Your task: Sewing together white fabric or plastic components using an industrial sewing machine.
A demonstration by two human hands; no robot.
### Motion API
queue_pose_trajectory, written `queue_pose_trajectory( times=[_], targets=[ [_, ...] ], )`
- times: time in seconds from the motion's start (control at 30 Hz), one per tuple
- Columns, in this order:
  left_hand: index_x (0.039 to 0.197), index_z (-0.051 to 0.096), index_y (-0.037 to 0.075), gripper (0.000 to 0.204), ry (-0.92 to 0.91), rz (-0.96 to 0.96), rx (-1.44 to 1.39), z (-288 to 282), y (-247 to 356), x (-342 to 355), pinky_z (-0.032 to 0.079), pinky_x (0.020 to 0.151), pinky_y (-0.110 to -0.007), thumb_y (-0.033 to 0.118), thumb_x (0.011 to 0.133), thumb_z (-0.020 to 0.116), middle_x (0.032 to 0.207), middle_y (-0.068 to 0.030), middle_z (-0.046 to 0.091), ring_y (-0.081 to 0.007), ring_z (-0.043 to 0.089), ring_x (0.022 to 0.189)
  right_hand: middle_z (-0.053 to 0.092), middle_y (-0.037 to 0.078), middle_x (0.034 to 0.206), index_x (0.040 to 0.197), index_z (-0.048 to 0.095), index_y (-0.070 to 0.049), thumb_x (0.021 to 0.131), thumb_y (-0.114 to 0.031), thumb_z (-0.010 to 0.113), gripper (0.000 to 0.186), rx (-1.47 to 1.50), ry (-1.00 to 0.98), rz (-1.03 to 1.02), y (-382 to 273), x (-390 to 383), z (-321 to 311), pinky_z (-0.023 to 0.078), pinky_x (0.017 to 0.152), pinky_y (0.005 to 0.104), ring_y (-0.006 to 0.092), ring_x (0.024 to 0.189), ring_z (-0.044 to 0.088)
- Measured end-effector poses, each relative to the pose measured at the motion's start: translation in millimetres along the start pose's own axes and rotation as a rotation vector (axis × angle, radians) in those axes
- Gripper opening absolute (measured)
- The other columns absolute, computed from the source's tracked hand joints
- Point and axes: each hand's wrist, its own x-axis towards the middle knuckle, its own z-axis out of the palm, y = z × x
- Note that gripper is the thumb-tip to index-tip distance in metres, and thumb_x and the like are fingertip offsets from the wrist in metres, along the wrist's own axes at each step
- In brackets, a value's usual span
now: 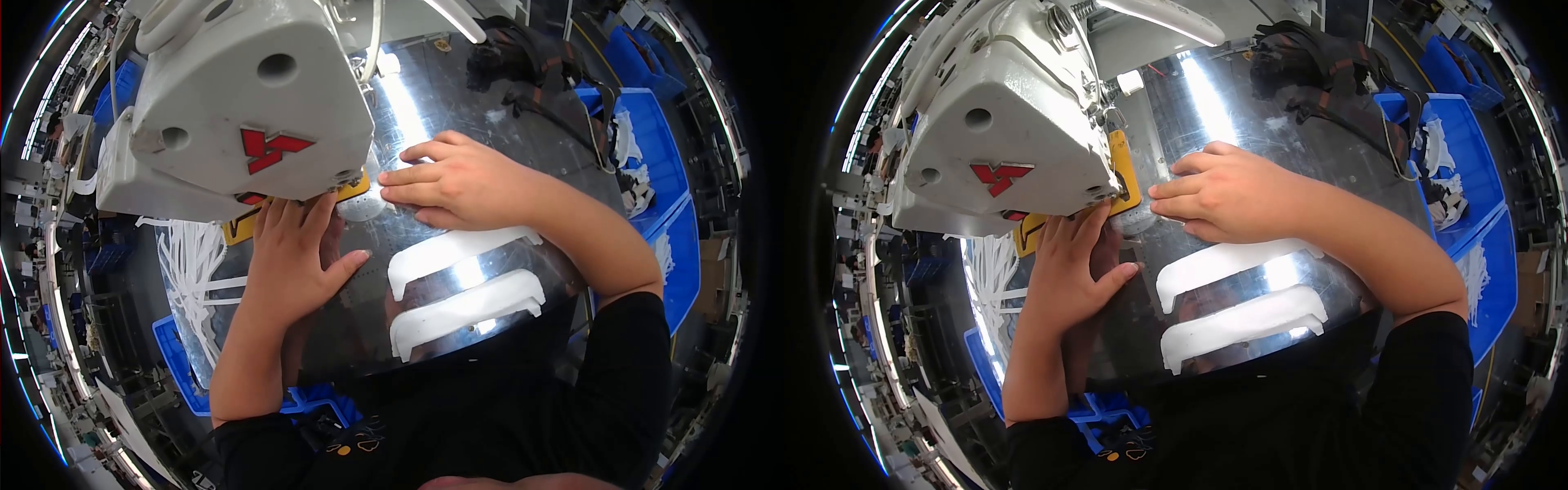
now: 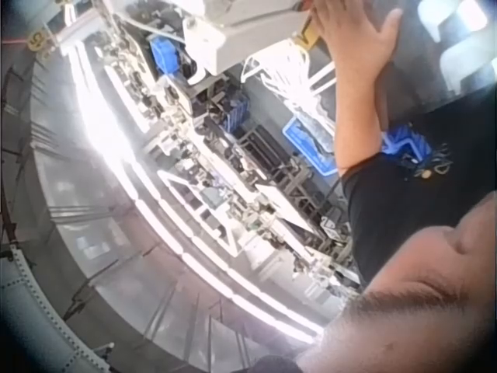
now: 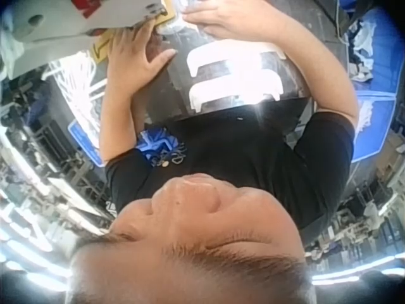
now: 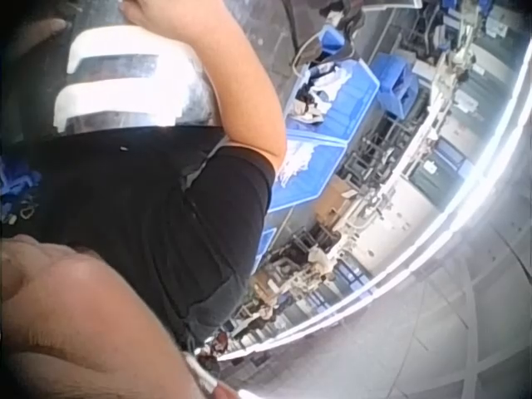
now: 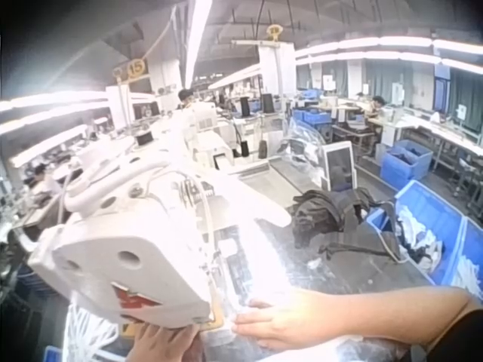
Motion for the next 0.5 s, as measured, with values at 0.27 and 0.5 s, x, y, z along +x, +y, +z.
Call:
queue_pose_trajectory(
  times=[0.27, 0.5],
  targets=[
    [0.153, 0.057, 0.007, 0.089, -0.031, 0.020, 0.004, -8.6, 7.9, -2.7, 0.039, 0.118, -0.058, 0.061, 0.086, 0.079, 0.151, -0.0233, 0.056, -0.0474, 0.052, 0.139, 0.069, 0.000, 0.153, 0.145, 0.072, -0.017, 0.095, -0.024, 0.079, 0.051, 0.044, -0.006, 0.011, 0.6, 0.7, -1.2, 0.046, 0.112, 0.0456, 0.0292, 0.140, 0.061],
    [0.148, 0.064, 0.008, 0.085, -0.129, 0.006, -0.025, -18.6, 19.7, -4.7, 0.041, 0.119, -0.057, 0.063, 0.085, 0.078, 0.156, -0.0256, 0.054, -0.0477, 0.052, 0.140, 0.075, 0.003, 0.139, 0.125, 0.080, -0.011, 0.094, -0.023, 0.078, 0.033, 0.060, 0.089, -0.040, 5.3, -2.0, -0.3, 0.050, 0.106, 0.0419, 0.0257, 0.129, 0.067]
  ],
)
